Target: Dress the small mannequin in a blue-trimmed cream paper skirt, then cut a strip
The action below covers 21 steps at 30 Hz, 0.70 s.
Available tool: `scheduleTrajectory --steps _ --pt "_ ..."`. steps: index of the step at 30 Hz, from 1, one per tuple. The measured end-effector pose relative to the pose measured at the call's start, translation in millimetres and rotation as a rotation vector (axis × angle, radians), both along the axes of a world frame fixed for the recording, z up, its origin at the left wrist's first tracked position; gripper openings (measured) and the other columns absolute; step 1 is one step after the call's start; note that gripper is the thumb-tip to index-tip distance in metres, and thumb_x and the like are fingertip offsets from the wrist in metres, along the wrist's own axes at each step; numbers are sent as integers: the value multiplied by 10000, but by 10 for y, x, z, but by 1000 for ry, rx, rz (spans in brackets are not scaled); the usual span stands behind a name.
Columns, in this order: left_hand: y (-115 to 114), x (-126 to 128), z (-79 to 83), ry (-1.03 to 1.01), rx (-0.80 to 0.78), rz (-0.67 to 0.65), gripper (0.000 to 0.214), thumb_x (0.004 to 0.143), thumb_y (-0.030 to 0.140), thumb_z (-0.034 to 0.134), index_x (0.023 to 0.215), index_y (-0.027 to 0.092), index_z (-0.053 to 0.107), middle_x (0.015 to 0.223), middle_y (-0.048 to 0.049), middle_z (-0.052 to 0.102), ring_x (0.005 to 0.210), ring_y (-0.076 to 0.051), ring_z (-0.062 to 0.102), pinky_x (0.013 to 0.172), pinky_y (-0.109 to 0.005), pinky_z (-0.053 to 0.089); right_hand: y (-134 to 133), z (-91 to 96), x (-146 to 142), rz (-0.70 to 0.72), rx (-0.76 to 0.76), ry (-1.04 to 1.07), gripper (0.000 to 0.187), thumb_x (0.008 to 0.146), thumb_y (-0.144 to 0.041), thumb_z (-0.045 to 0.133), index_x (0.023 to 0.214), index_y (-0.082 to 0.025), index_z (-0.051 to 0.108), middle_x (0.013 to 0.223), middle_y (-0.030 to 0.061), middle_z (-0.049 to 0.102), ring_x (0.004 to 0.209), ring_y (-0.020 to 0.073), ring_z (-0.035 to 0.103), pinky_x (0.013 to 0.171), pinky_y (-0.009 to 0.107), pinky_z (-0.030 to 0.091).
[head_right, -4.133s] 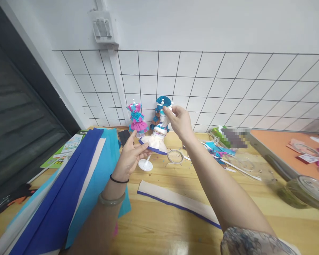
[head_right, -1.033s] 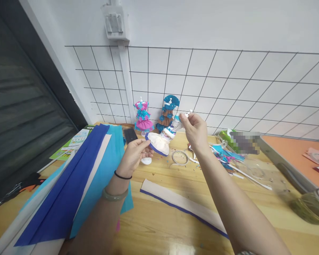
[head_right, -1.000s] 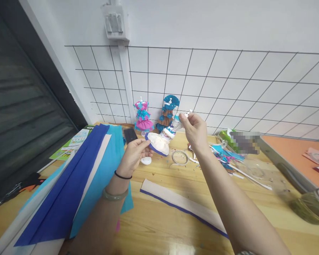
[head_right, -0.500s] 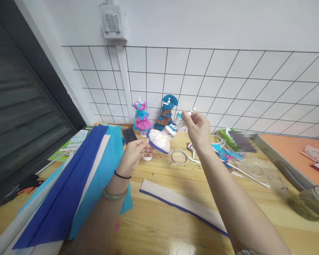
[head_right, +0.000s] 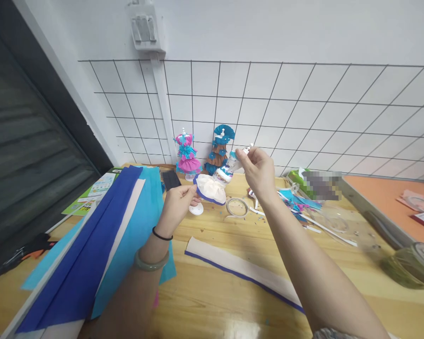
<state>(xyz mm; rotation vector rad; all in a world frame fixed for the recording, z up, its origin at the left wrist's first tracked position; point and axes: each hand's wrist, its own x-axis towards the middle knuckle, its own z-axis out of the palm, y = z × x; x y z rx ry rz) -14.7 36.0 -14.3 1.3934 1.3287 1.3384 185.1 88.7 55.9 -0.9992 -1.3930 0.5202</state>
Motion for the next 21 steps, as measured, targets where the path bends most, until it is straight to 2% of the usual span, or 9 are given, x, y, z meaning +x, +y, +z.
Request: scheduleTrajectory --steps 5,9,11,13,15,18,20,21 --pt "-54 6 32 221 44 56 309 845 350 518 632 161 639 646 -67 675 663 -181 647 572 -237 457 -3 38 -30 -1 23 -37 325 743 -506 661 691 -200 565 610 -8 578 562 135 541 556 269 423" --pt "-81 -22 73 370 63 114 314 875 309 466 675 158 654 669 -77 673 702 -191 640 628 -264 453 -28 63 -38 -10 40 -45 332 743 -499 662 673 -196 544 608 -17 563 560 123 527 550 253 407" --pt "-92 -59 106 430 77 159 298 888 298 444 756 156 670 702 -85 671 743 -204 637 684 -293 454 -48 68 -40 -5 37 -58 326 753 -484 658 666 -193 538 615 -17 562 565 117 522 555 249 401" --pt "-106 -97 149 479 100 215 269 894 299 442 914 156 669 790 -97 676 823 -224 627 767 -337 445 -71 67 -48 14 22 -80 314 762 -466 656 675 -188 539 623 -16 565 576 115 523 565 249 404" --pt "-119 -119 193 532 176 242 281 873 317 494 1062 161 632 907 -106 669 914 -238 602 844 -369 426 -94 62 -70 60 4 -111 285 770 -445 655 716 -181 561 665 -4 590 612 121 543 595 255 422" --pt "-123 -119 219 519 315 132 342 810 325 602 1121 181 610 1037 -94 646 986 -224 576 881 -354 428 -118 65 -117 160 12 -157 244 790 -416 639 776 -177 596 760 19 627 680 133 567 648 270 450" --pt "-102 -118 196 431 319 51 345 798 326 619 1115 190 613 1033 -79 644 961 -204 582 859 -334 442 -125 87 -137 195 40 -171 225 800 -403 631 790 -179 609 781 22 633 697 135 570 660 273 457" --pt "-84 -125 175 381 293 58 350 799 336 617 1116 188 610 991 -73 646 922 -195 589 838 -329 448 -126 106 -137 195 54 -168 220 803 -399 630 797 -179 613 782 22 634 702 135 572 664 274 460"
